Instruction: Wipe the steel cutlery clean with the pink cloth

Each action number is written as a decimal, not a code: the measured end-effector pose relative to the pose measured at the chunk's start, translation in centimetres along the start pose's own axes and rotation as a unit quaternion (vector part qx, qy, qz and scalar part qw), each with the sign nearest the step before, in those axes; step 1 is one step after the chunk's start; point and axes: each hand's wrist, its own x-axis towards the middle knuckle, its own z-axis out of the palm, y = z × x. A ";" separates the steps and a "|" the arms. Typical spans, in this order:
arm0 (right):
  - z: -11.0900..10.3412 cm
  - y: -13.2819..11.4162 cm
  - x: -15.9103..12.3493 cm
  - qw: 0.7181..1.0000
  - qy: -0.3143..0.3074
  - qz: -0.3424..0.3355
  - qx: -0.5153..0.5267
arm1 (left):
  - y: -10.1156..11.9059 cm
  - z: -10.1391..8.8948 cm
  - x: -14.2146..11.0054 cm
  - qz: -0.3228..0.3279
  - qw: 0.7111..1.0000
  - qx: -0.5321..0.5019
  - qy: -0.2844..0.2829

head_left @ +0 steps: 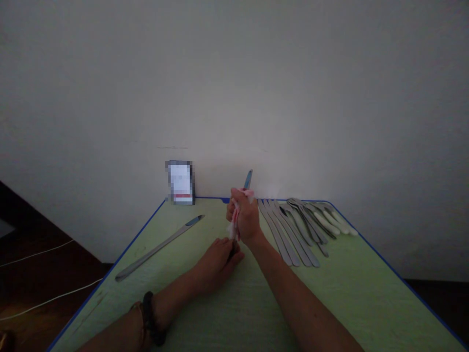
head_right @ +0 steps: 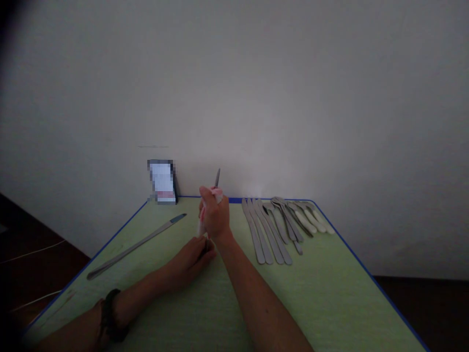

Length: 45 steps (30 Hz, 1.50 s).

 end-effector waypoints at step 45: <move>-0.7 -0.3 0.1 1.000 0.022 0.005 -0.019 | -0.3 0.2 0.0 0.004 1.000 -0.001 0.012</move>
